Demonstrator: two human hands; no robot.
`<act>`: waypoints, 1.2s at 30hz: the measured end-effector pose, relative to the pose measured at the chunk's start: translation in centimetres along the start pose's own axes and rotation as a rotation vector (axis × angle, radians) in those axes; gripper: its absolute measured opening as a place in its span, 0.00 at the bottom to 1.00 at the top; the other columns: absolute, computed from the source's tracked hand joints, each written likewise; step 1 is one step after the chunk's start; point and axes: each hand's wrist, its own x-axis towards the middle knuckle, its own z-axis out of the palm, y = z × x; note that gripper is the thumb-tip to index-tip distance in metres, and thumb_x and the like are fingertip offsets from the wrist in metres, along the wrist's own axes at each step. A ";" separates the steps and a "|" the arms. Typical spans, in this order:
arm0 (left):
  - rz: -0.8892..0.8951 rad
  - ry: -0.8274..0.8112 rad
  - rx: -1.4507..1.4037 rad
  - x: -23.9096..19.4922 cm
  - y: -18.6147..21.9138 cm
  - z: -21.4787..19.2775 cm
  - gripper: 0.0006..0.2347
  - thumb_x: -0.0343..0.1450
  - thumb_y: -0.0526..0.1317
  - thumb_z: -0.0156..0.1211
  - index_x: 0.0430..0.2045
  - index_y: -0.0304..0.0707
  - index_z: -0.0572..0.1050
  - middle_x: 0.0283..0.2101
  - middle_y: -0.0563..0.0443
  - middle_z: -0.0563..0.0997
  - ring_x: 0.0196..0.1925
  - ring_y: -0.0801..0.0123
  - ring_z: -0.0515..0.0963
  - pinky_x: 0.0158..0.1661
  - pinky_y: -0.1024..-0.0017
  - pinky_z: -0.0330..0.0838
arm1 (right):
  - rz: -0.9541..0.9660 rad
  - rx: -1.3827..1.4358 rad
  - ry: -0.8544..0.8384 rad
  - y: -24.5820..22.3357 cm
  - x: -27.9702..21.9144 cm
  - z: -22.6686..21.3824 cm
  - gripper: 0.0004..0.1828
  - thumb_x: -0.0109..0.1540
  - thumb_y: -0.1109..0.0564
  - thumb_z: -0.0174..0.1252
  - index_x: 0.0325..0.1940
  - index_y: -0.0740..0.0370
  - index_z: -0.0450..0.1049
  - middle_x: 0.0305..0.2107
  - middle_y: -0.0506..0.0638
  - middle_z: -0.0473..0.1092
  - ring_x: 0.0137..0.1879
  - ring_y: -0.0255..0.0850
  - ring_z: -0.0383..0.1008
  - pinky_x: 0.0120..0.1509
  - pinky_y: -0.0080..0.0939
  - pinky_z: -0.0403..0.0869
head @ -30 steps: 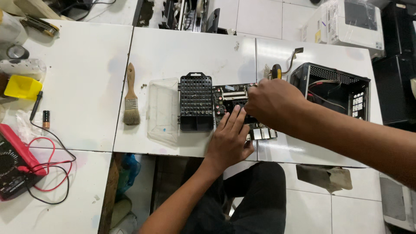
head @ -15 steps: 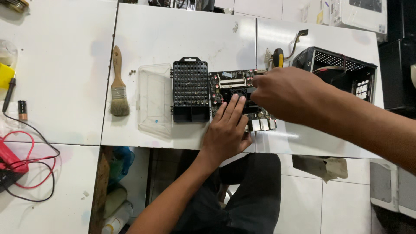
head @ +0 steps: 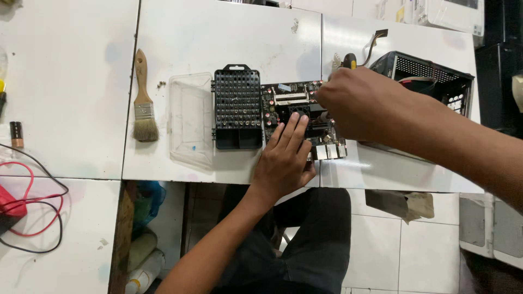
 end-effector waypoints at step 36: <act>0.024 -0.007 -0.071 0.5 -0.3 -1.6 0.13 0.66 0.43 0.66 0.38 0.35 0.77 0.71 0.29 0.71 0.77 0.42 0.68 0.72 0.47 0.66 | 0.187 -0.053 -0.099 -1.3 -1.9 -0.2 0.22 0.68 0.39 0.63 0.52 0.58 0.74 0.35 0.51 0.78 0.33 0.40 0.81 0.38 0.41 0.85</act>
